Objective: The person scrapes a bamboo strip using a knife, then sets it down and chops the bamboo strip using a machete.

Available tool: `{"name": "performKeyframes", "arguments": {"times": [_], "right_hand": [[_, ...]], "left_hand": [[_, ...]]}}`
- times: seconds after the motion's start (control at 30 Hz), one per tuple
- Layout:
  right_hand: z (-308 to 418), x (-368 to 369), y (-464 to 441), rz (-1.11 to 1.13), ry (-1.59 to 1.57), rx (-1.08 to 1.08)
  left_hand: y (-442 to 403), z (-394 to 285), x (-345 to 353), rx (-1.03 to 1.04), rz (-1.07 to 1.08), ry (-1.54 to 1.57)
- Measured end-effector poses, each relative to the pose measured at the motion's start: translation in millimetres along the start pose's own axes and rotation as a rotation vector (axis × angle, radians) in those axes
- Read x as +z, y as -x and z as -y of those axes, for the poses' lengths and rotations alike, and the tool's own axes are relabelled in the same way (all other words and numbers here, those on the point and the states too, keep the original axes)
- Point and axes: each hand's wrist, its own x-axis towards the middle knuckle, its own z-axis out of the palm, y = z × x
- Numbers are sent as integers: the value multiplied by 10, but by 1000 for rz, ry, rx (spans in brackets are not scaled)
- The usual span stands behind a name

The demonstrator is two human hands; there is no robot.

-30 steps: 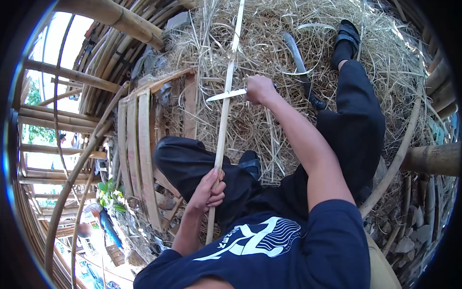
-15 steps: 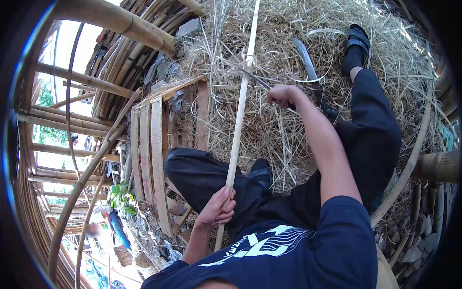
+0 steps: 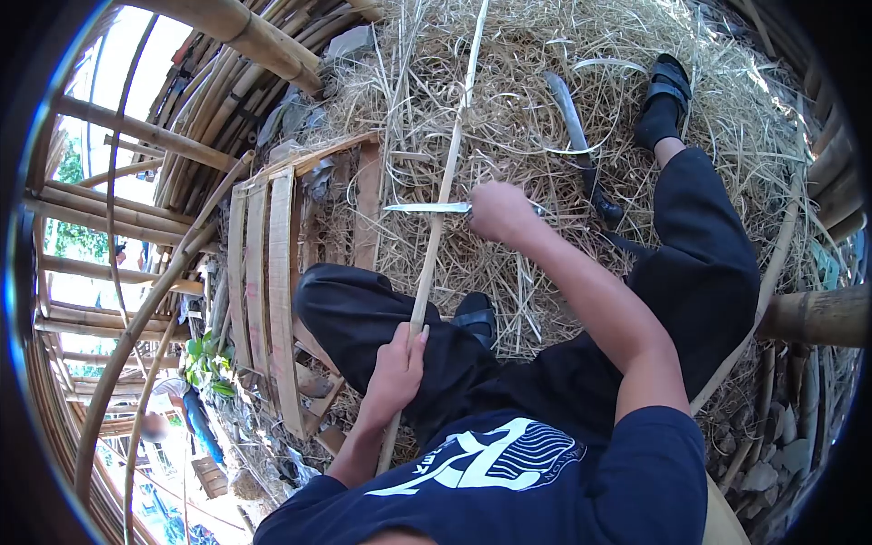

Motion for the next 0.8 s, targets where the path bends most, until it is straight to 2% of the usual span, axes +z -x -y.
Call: {"name": "performKeyframes", "arguments": {"times": [0.23,0.37,0.43,0.47,0.53,0.67,0.73,0.8], "right_hand": [[56,231,102,81,-7,-48],[-6,268,-91,22,-7,25],[-163,240,-289,-21,-19,134],[-301,274,-416,-142,8,128],[-298,197,-535,-89,61,89],[-430,183,-671,-125,74,79],[-773,154,-850,-302,-23,238],[-939,-69,-894,-196,39,272]], "left_hand": [[38,-4,64,-33,-17,-176],[59,20,98,-49,-12,-215],[90,21,123,-49,-18,-237],[117,28,145,-18,-36,-234],[146,53,159,0,-50,-241],[106,13,172,-26,-49,-259],[177,24,187,-32,-46,-286],[284,85,216,-7,-51,-240]]}}
